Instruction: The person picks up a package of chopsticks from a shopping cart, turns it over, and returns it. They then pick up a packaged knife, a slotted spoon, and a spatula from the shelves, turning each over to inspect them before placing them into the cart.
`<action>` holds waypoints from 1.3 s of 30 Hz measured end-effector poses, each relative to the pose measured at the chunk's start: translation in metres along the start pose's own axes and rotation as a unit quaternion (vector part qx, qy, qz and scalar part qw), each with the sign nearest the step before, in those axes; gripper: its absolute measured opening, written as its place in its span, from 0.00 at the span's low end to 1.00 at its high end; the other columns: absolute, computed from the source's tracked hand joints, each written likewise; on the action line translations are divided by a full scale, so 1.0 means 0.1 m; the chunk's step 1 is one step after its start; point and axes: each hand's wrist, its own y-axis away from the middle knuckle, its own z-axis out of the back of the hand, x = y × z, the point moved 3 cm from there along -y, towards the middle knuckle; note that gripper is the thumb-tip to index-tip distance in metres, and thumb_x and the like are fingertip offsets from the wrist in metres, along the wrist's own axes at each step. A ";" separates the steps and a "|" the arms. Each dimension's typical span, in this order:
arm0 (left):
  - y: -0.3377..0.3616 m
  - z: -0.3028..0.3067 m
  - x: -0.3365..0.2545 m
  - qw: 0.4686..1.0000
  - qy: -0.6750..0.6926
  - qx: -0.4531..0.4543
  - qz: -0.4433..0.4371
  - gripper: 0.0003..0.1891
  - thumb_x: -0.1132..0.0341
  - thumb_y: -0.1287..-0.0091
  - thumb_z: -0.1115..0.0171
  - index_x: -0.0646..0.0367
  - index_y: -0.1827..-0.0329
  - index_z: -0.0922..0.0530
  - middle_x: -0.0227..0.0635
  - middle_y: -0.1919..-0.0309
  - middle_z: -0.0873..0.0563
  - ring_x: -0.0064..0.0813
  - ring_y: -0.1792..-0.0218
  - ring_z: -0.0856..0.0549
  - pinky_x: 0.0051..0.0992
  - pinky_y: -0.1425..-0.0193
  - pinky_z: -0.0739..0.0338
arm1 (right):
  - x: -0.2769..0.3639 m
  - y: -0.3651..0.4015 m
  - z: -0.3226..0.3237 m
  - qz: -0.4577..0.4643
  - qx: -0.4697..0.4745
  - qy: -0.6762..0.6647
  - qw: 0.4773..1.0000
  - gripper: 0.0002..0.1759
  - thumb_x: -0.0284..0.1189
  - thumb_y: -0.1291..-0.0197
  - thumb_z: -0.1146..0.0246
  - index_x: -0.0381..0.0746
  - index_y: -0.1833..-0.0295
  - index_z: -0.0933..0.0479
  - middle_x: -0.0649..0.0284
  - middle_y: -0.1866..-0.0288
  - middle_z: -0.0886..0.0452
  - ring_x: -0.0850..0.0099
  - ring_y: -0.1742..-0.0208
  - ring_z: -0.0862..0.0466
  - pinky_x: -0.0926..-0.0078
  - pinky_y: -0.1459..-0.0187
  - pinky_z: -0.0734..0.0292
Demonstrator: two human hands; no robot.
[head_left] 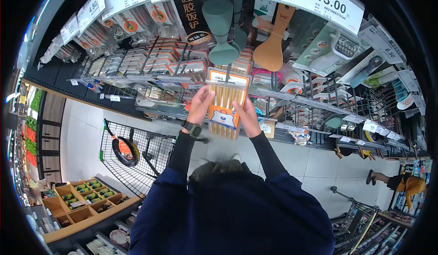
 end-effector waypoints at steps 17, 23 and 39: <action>2.11 1.10 0.54 0.857 -0.426 -0.285 -0.044 0.26 0.64 0.32 0.36 0.65 0.34 0.30 0.48 0.36 0.25 0.44 0.35 0.27 0.39 0.30 0.35 | -1.08 0.78 0.10 0.053 0.112 0.362 0.924 0.30 0.32 0.35 0.37 0.37 0.30 0.35 0.46 0.25 0.38 0.49 0.23 0.40 0.58 0.25 0.45; 4.15 1.77 0.92 0.625 -0.634 -0.436 0.133 0.30 0.58 0.32 0.38 0.65 0.31 0.32 0.56 0.32 0.31 0.55 0.31 0.33 0.47 0.27 0.42 | -1.43 1.03 -1.09 0.153 0.380 0.342 0.845 0.19 0.30 0.38 0.37 0.43 0.42 0.25 0.51 0.27 0.35 0.53 0.23 0.39 0.55 0.26 0.43; 5.11 1.96 1.18 0.623 -0.551 -0.530 0.165 0.20 0.54 0.34 0.37 0.61 0.50 0.20 0.45 0.55 0.16 0.47 0.49 0.19 0.40 0.42 0.26 | -2.65 1.13 -2.48 0.288 0.586 0.486 0.581 0.22 0.43 0.34 0.43 0.40 0.43 0.24 0.56 0.43 0.22 0.60 0.34 0.29 0.57 0.32 0.39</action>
